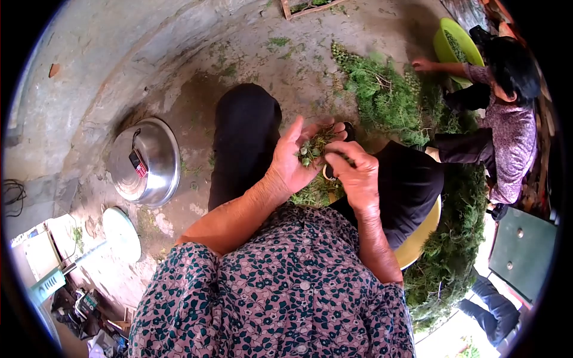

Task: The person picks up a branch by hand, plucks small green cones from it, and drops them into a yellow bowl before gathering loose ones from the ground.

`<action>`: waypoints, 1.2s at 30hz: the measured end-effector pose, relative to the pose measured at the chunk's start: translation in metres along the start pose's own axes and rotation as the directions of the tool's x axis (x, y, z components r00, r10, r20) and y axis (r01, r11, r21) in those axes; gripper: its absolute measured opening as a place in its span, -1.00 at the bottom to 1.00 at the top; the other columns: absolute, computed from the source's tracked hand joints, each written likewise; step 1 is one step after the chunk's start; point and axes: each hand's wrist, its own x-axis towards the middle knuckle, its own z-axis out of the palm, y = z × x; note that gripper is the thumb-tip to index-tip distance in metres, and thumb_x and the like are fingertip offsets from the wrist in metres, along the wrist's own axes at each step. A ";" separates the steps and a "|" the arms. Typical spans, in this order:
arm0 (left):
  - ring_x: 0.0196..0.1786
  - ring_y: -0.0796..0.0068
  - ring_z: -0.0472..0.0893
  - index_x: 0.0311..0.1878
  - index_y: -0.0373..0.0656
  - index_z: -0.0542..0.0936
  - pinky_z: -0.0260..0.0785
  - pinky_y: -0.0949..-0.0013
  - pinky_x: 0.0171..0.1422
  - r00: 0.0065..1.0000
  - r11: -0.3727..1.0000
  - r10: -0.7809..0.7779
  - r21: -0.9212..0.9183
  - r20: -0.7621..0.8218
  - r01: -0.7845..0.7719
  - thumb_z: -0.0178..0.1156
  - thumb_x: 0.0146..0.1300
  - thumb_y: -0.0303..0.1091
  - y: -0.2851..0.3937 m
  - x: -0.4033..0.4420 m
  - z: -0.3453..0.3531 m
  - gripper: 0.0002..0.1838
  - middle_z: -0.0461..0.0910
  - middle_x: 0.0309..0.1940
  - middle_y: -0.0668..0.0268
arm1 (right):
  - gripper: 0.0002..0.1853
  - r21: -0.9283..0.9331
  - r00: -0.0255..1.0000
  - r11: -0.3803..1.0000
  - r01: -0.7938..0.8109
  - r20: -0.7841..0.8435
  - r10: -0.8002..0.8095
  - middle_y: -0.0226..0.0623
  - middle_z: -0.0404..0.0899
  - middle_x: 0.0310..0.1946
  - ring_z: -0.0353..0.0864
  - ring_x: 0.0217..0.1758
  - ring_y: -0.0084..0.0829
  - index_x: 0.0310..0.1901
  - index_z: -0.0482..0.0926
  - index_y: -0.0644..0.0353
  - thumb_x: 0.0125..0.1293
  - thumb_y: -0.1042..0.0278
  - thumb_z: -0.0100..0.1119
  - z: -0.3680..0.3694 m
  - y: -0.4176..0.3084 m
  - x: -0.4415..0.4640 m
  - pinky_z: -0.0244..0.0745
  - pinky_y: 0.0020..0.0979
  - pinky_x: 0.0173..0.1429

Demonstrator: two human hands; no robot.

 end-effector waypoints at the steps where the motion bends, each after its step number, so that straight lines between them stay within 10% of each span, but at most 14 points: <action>1: 0.25 0.12 0.32 0.20 -0.31 0.28 0.16 0.12 0.33 1.000 1.000 -0.001 0.000 0.000 0.001 -0.29 0.37 0.10 0.000 0.000 0.001 -0.36 0.36 0.16 0.03 | -0.82 -0.130 0.996 0.987 0.094 0.000 -0.095 -0.39 0.51 -0.41 0.44 -0.46 -0.61 -0.23 0.57 0.29 0.09 0.62 0.18 0.003 -0.001 0.001 0.33 -0.61 -0.41; 8: 0.29 0.15 0.27 0.20 -0.30 0.29 0.02 0.11 0.41 0.999 1.000 -0.022 0.022 0.030 0.021 -0.29 0.36 0.13 -0.002 0.000 0.003 -0.34 0.35 0.18 0.06 | -0.81 -0.335 0.977 0.922 0.194 -0.015 -0.211 -0.39 0.51 -0.41 0.49 -0.40 -0.60 -0.25 0.54 0.29 0.04 0.60 0.21 0.012 0.000 0.002 0.39 -0.58 -0.32; 12: 0.23 0.15 0.34 0.20 -0.32 0.29 0.17 0.11 0.33 1.000 1.000 -0.006 0.007 0.026 0.006 -0.26 0.35 0.12 0.000 0.000 0.001 -0.35 0.35 0.17 0.05 | -0.87 0.451 0.924 0.810 -0.375 0.118 0.363 -0.35 0.53 -0.38 0.46 -0.43 -0.58 -0.26 0.51 0.26 0.13 0.54 0.19 -0.006 -0.006 0.000 0.32 -0.58 -0.45; 14: 0.22 0.15 0.36 0.20 -0.31 0.29 0.22 0.11 0.28 0.996 1.000 -0.014 0.019 0.083 0.013 -0.25 0.35 0.12 0.002 0.002 -0.006 -0.35 0.36 0.16 0.06 | -0.83 0.764 0.917 0.552 -0.333 0.125 0.379 -0.37 0.51 -0.46 0.41 -0.53 -0.60 -0.23 0.49 0.27 0.16 0.46 0.22 -0.004 -0.015 0.001 0.25 -0.62 -0.52; 18: 0.17 0.19 0.41 0.20 -0.28 0.29 0.30 0.16 0.21 1.000 0.997 0.012 0.077 0.023 -0.013 -0.22 0.35 0.11 -0.001 0.002 -0.001 -0.37 0.38 0.15 0.10 | -0.84 0.825 0.935 0.471 -0.312 0.179 0.307 -0.38 0.51 -0.47 0.38 -0.57 -0.61 -0.26 0.51 0.27 0.16 0.42 0.23 -0.005 -0.010 0.001 0.22 -0.63 -0.53; 21: 0.18 0.24 0.39 0.20 -0.27 0.31 0.24 0.20 0.25 0.999 0.996 -0.027 0.089 0.040 0.024 -0.23 0.34 0.13 -0.001 0.001 -0.004 -0.36 0.38 0.15 0.12 | -0.90 0.660 0.931 0.671 -0.337 0.128 0.342 -0.36 0.52 -0.43 0.40 -0.51 -0.62 -0.30 0.55 0.25 0.17 0.44 0.22 -0.002 -0.011 0.002 0.19 -0.63 -0.54; 24: 0.23 0.28 0.34 0.19 -0.29 0.33 0.15 0.19 0.31 0.999 0.986 -0.012 0.165 -0.035 0.017 -0.24 0.33 0.18 -0.002 -0.004 0.009 -0.31 0.38 0.16 0.13 | -0.89 0.044 0.998 0.998 0.040 -0.041 -0.038 -0.41 0.50 -0.46 0.42 -0.49 -0.59 -0.26 0.58 0.27 0.17 0.57 0.14 0.009 -0.012 0.008 0.29 -0.59 -0.43; 28: 0.28 0.31 0.28 0.20 -0.29 0.32 0.09 0.17 0.35 0.986 0.957 0.012 0.288 -0.166 0.037 -0.26 0.31 0.22 -0.004 -0.002 0.001 -0.28 0.37 0.18 0.15 | -0.81 -0.334 0.969 0.911 0.242 0.029 -0.246 -0.28 0.51 -0.44 0.51 -0.36 -0.43 -0.22 0.59 0.25 0.08 0.61 0.17 0.015 -0.001 0.012 0.41 -0.46 -0.24; 36: 0.24 0.34 0.33 0.19 -0.27 0.34 0.12 0.23 0.34 0.994 0.978 -0.053 0.198 -0.091 0.070 -0.25 0.32 0.20 -0.002 -0.005 0.004 -0.31 0.39 0.16 0.19 | -0.79 -0.366 0.978 0.908 0.206 0.107 -0.179 -0.27 0.50 -0.42 0.51 -0.36 -0.43 -0.21 0.59 0.24 0.08 0.61 0.17 0.012 -0.004 0.007 0.42 -0.45 -0.24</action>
